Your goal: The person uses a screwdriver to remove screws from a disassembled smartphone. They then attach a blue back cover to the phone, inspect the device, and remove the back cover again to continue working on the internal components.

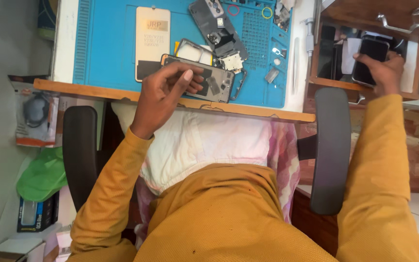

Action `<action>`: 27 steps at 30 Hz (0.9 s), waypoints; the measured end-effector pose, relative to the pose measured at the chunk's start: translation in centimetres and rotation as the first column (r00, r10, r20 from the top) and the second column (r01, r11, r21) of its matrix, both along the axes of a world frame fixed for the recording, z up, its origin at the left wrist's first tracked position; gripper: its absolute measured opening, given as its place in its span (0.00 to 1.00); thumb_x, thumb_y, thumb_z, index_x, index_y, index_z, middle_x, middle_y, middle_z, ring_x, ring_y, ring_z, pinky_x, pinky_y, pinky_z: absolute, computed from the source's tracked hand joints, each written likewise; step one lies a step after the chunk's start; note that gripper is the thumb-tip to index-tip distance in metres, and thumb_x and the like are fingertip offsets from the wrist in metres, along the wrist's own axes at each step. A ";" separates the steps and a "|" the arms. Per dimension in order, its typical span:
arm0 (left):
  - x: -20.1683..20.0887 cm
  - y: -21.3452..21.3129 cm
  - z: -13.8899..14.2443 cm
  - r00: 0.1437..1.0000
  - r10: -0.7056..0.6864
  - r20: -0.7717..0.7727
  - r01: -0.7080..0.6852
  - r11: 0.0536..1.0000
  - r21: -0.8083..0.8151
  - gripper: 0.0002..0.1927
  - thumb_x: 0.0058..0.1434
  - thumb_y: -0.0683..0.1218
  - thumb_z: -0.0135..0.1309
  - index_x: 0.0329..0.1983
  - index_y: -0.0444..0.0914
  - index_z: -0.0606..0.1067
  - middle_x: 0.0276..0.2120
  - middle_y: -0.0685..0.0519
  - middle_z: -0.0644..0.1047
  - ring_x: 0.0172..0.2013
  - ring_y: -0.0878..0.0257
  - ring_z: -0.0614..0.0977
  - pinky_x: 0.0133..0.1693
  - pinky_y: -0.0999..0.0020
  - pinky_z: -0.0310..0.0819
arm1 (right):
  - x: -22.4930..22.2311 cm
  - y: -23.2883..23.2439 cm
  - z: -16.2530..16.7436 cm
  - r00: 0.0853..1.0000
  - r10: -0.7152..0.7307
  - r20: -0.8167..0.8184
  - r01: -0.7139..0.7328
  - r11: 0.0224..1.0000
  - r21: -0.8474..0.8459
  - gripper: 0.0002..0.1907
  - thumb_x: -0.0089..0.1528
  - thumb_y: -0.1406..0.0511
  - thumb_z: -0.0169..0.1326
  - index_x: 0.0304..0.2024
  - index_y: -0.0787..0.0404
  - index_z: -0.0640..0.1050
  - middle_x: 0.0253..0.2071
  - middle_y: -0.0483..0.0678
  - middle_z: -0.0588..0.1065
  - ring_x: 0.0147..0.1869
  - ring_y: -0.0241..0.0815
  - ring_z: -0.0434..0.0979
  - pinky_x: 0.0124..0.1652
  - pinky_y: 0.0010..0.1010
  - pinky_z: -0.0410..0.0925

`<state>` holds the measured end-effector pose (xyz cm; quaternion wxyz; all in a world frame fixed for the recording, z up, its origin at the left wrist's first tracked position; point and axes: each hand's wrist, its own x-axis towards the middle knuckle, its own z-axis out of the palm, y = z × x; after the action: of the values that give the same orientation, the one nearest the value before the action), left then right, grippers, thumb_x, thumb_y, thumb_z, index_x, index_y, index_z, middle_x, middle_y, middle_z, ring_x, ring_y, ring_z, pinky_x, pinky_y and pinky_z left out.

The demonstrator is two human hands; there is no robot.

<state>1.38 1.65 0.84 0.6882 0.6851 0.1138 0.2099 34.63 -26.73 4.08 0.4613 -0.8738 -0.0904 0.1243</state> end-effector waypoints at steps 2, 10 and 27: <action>0.0 -0.1 -0.1 1.000 0.002 -0.010 -0.002 1.000 0.018 0.14 0.76 0.46 0.48 0.53 0.31 0.77 0.42 0.49 0.82 0.42 0.65 0.84 0.46 0.71 0.81 | 0.4 0.5 -0.7 0.990 0.051 0.129 -0.048 0.998 -0.027 0.24 0.57 0.63 0.75 0.50 0.65 0.79 0.46 0.51 0.82 0.48 0.44 0.84 0.47 0.33 0.78; -0.2 0.0 -0.5 1.000 0.002 -0.008 -0.002 0.998 0.062 0.13 0.76 0.45 0.49 0.52 0.31 0.77 0.41 0.50 0.82 0.42 0.67 0.85 0.47 0.72 0.82 | 1.8 1.3 -2.4 0.885 0.342 0.317 -0.115 0.819 -0.563 0.48 0.48 0.52 0.76 0.61 0.71 0.72 0.53 0.66 0.76 0.55 0.61 0.77 0.55 0.45 0.71; -0.2 -0.6 -0.5 0.998 0.053 -0.027 -0.047 0.981 0.188 0.12 0.75 0.45 0.50 0.51 0.32 0.79 0.40 0.50 0.83 0.41 0.66 0.86 0.44 0.72 0.83 | -1.7 -2.1 2.6 0.872 0.421 0.252 -0.170 0.741 -0.650 0.67 0.34 0.38 0.69 0.71 0.51 0.61 0.79 0.64 0.44 0.79 0.68 0.55 0.71 0.59 0.61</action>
<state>1.17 1.01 0.38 0.6132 0.7472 0.1216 0.2258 32.98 -28.82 6.68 0.1021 -0.9552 -0.2738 0.0467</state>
